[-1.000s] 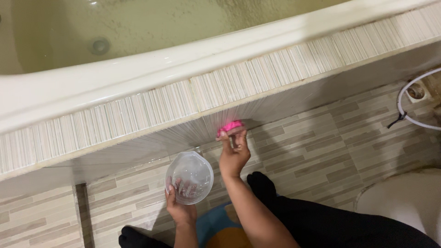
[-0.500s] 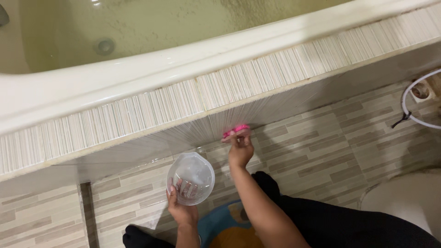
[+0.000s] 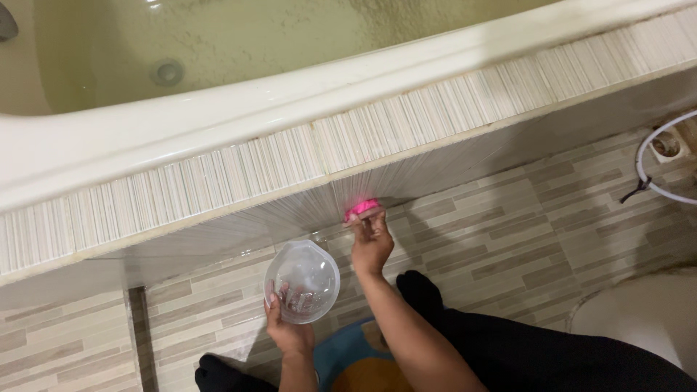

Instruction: The person scrubs the tiled exterior wall of a bathtub using a pink brush and water from a plastic bowl. They repeatedly dip the brush into the bowl to wet it and scrub the vertical surface of the tiles.

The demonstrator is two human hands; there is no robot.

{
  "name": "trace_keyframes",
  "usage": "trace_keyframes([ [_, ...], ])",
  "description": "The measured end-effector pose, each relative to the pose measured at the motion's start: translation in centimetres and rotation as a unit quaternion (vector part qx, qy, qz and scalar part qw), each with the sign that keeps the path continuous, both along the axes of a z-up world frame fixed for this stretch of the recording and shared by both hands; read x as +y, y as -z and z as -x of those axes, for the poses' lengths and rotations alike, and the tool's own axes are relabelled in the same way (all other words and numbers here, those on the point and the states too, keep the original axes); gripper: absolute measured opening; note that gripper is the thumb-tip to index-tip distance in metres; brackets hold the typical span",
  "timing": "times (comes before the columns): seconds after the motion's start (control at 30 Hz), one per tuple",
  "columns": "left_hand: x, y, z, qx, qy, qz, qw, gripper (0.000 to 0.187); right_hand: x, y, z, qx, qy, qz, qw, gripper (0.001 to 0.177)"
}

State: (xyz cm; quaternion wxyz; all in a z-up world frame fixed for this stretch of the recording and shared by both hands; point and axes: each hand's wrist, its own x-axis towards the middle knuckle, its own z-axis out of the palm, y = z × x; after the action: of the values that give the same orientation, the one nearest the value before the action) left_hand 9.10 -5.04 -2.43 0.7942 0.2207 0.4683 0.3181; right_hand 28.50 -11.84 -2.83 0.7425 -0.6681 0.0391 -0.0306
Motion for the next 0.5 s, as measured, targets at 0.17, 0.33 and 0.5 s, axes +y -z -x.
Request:
trace_keyframes([
  [0.17, 0.1, 0.3, 0.5, -0.023, -0.003, -0.011, 1.000, 0.068, -1.4, 3.3, -2.4, 0.052, 0.016, -0.087, 0.995, 0.038],
  [0.33, 0.5, -0.5, 1.4, -0.036, -0.012, -0.008, 0.999, 0.067, -1.2, 2.1, -2.3, 0.065, 0.021, -0.088, 0.994, 0.031],
  [0.5, 1.0, -0.5, 2.0, -0.052, -0.016, -0.017, 0.998, 0.066, 1.4, -4.2, 0.2, 0.117, 0.010, -0.168, 0.979, 0.029],
])
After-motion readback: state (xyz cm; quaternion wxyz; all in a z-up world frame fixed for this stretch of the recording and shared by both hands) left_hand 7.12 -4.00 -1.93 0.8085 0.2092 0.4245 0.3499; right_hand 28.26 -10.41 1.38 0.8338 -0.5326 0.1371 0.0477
